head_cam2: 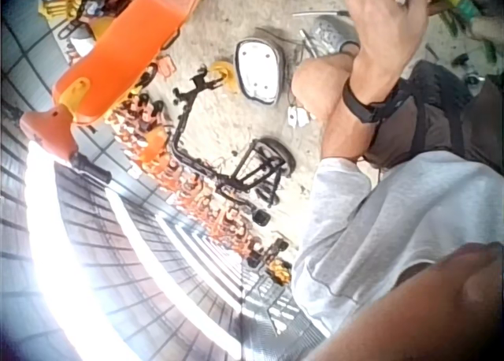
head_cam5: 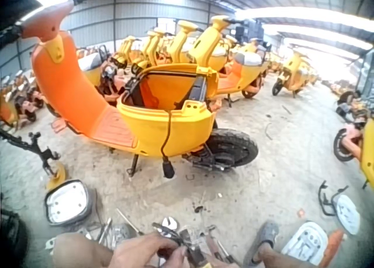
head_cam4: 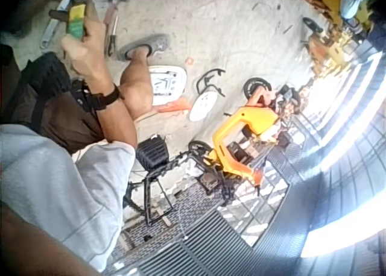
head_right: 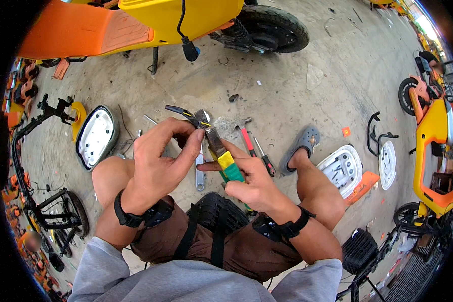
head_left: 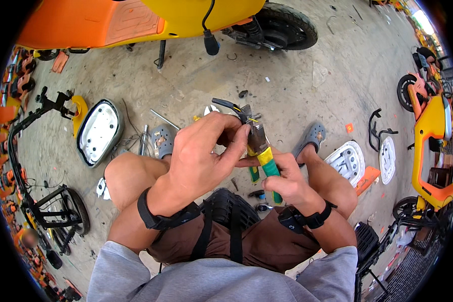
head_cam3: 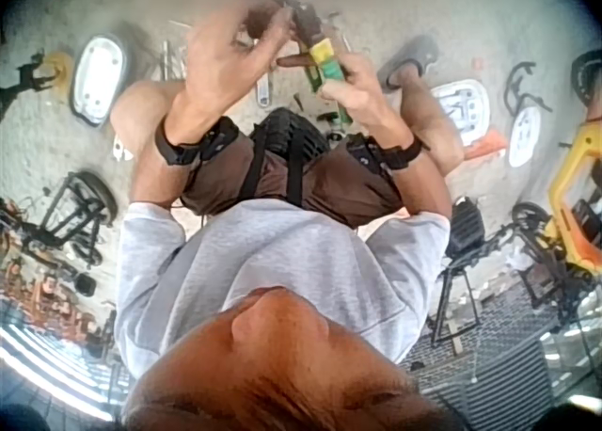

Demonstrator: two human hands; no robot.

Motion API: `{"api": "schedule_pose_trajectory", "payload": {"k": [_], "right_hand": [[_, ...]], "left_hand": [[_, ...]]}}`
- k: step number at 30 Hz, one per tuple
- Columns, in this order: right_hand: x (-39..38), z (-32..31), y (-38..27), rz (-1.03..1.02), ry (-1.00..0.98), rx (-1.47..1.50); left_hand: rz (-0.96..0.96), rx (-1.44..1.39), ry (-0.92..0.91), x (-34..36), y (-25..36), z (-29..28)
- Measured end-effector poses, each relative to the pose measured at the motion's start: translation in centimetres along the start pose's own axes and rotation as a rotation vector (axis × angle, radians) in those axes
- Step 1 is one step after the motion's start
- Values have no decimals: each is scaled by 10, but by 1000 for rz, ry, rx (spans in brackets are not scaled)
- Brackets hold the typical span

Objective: The person uses a wire stripper to remove insulation from wires and then connects them together by hand while sitting on the floor among scooters.

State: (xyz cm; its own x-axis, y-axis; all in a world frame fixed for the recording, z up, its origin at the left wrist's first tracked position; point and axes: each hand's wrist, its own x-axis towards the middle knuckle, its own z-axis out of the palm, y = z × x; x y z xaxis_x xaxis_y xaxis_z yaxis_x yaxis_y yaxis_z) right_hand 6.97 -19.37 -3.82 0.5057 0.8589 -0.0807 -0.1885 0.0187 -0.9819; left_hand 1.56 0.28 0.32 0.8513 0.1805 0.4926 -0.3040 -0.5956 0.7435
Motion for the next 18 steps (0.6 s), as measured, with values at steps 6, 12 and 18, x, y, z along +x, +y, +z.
{"api": "schedule_pose_trajectory", "payload": {"k": [6,12,18], "right_hand": [[0,6,-12,84,80,58],[1,7,-13,14,71,-15],[0,7,-14,52,61,-74]], "left_hand": [[52,-32,-75,-3,-3,2],[63,27,-165,-2,-5,-2],[41,-6,-174,-5,-7,0]]}}
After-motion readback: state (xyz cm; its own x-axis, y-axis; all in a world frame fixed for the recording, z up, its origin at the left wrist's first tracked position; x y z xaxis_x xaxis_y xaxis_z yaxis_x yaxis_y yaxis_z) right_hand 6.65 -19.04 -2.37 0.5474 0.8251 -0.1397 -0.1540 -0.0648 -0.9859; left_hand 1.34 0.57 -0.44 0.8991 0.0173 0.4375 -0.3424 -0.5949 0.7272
